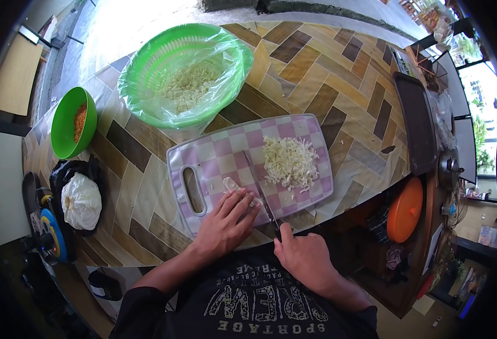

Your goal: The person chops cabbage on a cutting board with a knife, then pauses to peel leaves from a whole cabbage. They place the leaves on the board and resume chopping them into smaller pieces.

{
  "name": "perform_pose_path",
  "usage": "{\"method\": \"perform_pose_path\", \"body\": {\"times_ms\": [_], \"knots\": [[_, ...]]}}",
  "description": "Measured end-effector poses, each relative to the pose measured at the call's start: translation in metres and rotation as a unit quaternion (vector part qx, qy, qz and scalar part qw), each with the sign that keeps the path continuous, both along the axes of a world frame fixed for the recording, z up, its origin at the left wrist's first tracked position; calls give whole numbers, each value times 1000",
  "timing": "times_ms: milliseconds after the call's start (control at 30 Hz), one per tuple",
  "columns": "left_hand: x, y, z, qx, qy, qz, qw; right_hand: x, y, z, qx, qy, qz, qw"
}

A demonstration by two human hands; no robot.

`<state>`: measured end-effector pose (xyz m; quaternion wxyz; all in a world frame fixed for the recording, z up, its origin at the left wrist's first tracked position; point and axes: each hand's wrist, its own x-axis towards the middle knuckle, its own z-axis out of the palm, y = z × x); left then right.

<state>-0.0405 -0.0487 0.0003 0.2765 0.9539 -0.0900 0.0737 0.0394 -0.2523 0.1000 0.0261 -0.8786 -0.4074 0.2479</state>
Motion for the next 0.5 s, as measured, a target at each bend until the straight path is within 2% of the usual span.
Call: {"method": "perform_pose_path", "body": {"times_ms": [167, 333, 500], "knots": [[1, 1, 2, -2, -4, -4, 1000, -1, 8, -36, 28, -40, -6, 999], [1, 2, 3, -8, 7, -7, 1000, 6, 11, -17, 1, 1, 2, 1000], [2, 3, 0, -8, -2, -10, 1000, 10, 16, -25, 13, 5, 11, 1000]]}}
